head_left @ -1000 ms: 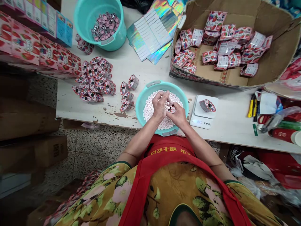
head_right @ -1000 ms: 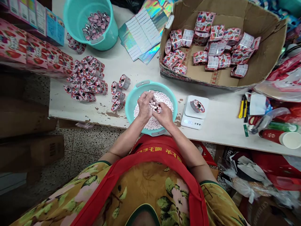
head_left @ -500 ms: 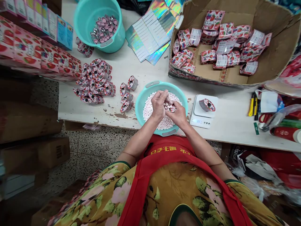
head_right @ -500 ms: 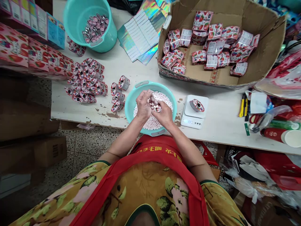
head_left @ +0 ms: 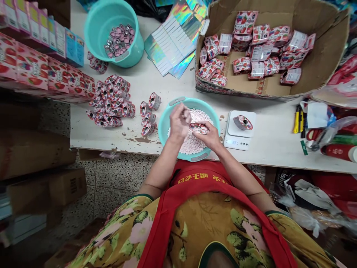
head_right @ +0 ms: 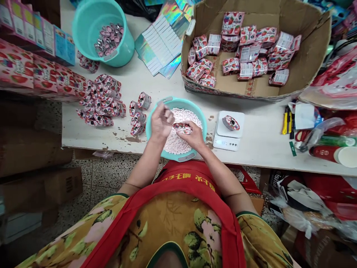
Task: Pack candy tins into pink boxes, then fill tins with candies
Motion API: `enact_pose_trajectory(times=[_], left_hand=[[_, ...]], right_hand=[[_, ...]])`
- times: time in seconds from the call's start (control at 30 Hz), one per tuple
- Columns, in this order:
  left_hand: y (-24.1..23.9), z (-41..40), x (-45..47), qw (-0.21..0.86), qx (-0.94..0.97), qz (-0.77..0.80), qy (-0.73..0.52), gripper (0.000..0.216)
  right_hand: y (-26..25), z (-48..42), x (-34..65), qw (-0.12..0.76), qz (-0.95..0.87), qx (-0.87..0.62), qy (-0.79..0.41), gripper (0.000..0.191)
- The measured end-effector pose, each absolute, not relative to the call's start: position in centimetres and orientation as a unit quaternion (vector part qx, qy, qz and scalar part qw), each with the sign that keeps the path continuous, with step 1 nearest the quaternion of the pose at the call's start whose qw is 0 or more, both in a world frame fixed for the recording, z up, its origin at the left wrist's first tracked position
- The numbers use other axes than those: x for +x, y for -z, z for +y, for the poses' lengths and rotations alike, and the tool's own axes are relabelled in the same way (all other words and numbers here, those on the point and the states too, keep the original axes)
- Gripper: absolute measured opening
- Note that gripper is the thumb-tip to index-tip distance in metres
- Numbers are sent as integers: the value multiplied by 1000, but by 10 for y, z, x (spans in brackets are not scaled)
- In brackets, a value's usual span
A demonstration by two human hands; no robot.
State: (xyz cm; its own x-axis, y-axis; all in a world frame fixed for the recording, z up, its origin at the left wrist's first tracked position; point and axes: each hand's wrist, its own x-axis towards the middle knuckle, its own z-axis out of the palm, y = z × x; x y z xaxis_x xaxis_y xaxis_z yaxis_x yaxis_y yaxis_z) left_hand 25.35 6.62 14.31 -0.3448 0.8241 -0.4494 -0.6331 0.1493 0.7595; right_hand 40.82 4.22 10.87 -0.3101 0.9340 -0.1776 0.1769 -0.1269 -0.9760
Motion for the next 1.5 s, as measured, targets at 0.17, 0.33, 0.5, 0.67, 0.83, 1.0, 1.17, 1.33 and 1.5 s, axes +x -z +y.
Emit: enact_pose_trajectory(times=[0.17, 0.33, 0.5, 0.67, 0.83, 1.0, 1.17, 1.33, 1.5], left_hand=[[-87, 49, 223, 604, 43, 639, -474, 18], [-68, 24, 232, 602, 253, 692, -307, 5], [-91, 59, 279, 564, 504, 624, -197, 6], [-105, 116, 385, 427, 733, 517, -112, 18], [-98, 142, 455, 346, 803, 483, -39, 23], [-88, 143, 462, 349, 795, 492, -65, 24], [-88, 137, 412, 351, 706, 580, -203, 15], [-77, 97, 315, 292, 582, 749, -123, 7], [-54, 51, 279, 364, 614, 700, 12, 3]], right_hand=[[-115, 13, 442, 308, -547, -451, -634, 45], [-118, -14, 493, 327, -486, -513, -628, 48], [-116, -22, 550, 372, -433, -600, -560, 51], [-115, -19, 595, 422, -377, -672, -477, 51], [-116, -22, 627, 455, -337, -697, -441, 50], [-108, -28, 647, 461, -317, -708, -430, 50], [-107, -25, 653, 473, -289, -720, -417, 52], [-102, -21, 654, 496, -287, -722, -388, 54], [-89, -20, 652, 505, -282, -723, -376, 56]])
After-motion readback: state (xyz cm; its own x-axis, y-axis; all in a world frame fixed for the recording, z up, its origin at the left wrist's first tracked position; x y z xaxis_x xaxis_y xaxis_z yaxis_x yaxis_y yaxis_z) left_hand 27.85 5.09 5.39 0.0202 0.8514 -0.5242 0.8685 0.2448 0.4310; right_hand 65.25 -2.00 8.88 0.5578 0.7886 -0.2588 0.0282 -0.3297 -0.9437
